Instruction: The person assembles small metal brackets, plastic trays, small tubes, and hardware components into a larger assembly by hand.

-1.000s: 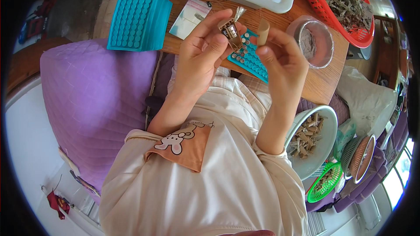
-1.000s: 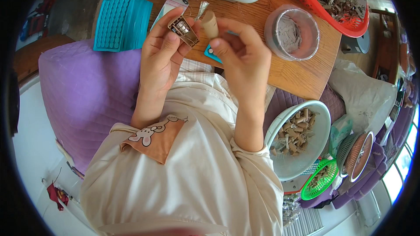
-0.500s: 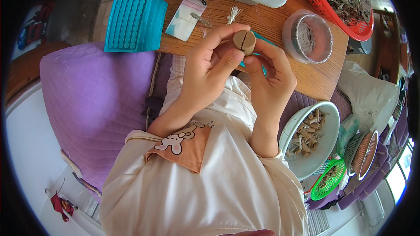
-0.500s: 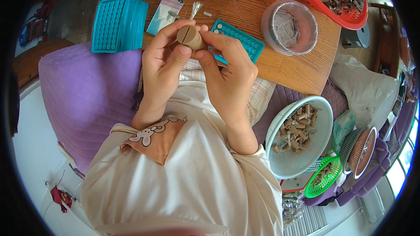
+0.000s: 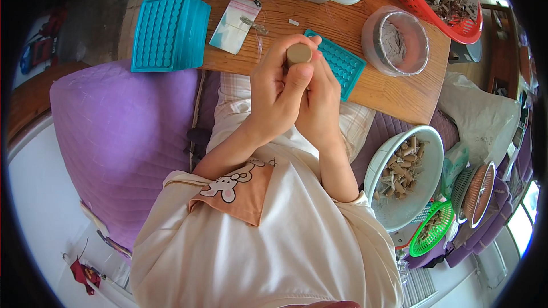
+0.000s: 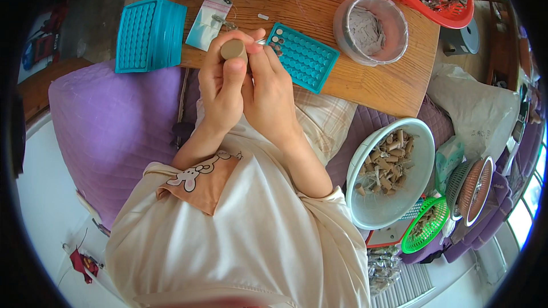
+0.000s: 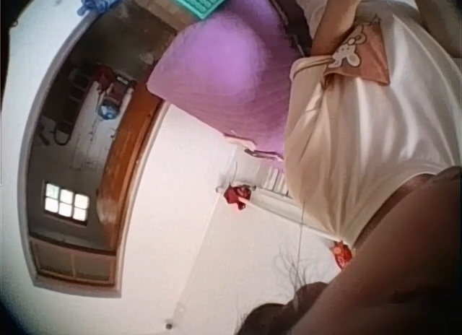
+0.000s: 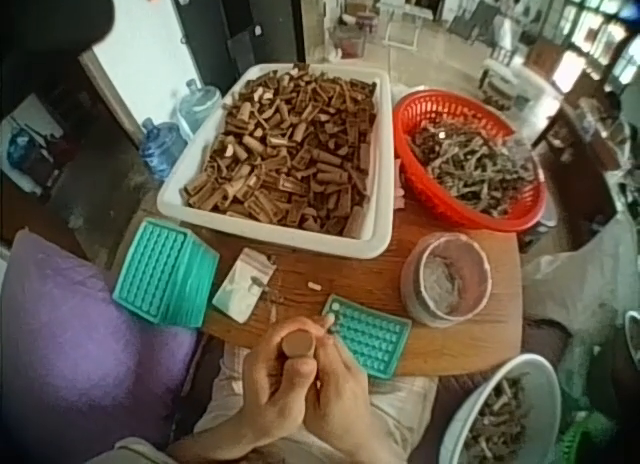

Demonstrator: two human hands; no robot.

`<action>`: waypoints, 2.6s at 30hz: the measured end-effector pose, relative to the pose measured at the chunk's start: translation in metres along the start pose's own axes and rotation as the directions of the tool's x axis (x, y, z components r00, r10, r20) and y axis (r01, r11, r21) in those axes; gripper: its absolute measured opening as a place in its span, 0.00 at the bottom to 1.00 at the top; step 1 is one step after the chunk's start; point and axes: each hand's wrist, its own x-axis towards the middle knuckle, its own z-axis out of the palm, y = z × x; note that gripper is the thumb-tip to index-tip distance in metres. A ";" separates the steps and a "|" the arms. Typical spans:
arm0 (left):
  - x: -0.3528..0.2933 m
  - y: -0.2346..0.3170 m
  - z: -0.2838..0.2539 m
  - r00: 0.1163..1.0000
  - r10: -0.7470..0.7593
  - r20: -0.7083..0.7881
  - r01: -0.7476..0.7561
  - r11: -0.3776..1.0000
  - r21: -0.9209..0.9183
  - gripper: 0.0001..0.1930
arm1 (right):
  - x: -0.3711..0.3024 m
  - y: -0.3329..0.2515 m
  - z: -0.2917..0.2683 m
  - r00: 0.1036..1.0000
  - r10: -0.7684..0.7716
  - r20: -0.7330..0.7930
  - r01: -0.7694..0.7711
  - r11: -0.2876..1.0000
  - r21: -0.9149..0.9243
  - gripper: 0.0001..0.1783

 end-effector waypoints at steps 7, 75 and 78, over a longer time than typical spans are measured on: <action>0.013 -0.003 -0.009 0.928 -0.224 0.298 0.337 0.845 -0.415 0.17 | 0.005 0.011 -0.033 0.958 0.179 0.223 -0.208 0.972 0.112 0.10; 0.003 -0.003 -0.026 0.665 -0.468 0.582 0.745 0.457 -0.486 0.17 | 0.021 -0.019 -0.075 0.984 -0.060 0.165 0.075 0.993 -0.086 0.05; 0.004 -0.004 -0.025 0.668 -0.461 0.584 0.742 0.462 -0.485 0.17 | 0.022 -0.018 -0.076 0.985 -0.073 0.158 0.087 0.993 -0.083 0.05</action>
